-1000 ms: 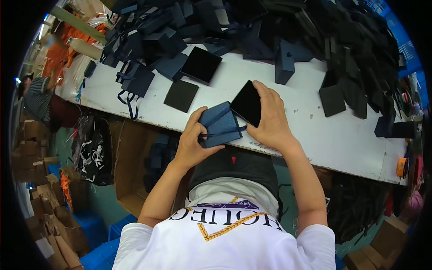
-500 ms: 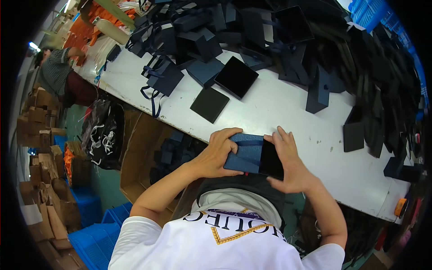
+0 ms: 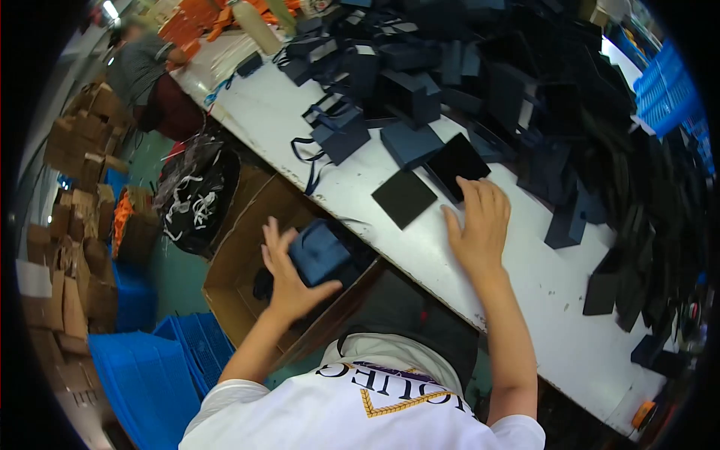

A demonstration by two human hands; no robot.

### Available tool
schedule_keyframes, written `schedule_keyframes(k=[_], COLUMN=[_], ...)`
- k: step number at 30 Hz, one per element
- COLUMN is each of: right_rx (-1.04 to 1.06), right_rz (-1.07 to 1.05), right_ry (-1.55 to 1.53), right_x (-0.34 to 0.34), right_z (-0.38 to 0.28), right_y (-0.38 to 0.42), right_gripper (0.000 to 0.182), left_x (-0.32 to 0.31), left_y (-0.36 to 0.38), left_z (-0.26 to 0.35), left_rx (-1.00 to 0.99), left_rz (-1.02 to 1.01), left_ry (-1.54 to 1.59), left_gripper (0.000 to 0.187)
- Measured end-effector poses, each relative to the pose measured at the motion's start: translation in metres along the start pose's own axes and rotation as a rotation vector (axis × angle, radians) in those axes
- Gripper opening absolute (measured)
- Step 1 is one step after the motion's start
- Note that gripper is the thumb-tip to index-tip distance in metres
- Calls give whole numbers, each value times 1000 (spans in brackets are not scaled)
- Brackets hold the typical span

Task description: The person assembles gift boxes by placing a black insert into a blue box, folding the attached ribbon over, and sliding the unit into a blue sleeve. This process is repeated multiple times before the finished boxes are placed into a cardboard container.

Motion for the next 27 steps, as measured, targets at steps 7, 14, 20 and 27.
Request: schedule_keyframes(k=[7,14,20,27], right_rx=[36,-167,1,-302], right_rz=[-26,-41,21,-40], right_ry=[173,346,-184,-276], right_x=[25,102,108,57], right_z=[9,34,-40,-26], right_y=[25,110,98,127], right_gripper=[18,28,49,70], left_x=[-2,-16,-23,-112], left_y=[-165,-183,-100,-44], left_z=[-9,-9,138,210], left_rx=[-84,-74,-538,-778], left_rz=[277,221,-451,-788], left_ry=[-32,261,186,358], left_gripper=[63,45,97,78])
Point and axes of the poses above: each hand's wrist, its own y-axis away from the middle knuckle, its own x-axis out of the back of the hand, z = x × y, the point moved 9 cm from there along -y, towards the middle knuckle, and after that the axes turned 13 degrees about y, right-handed, at the moved point
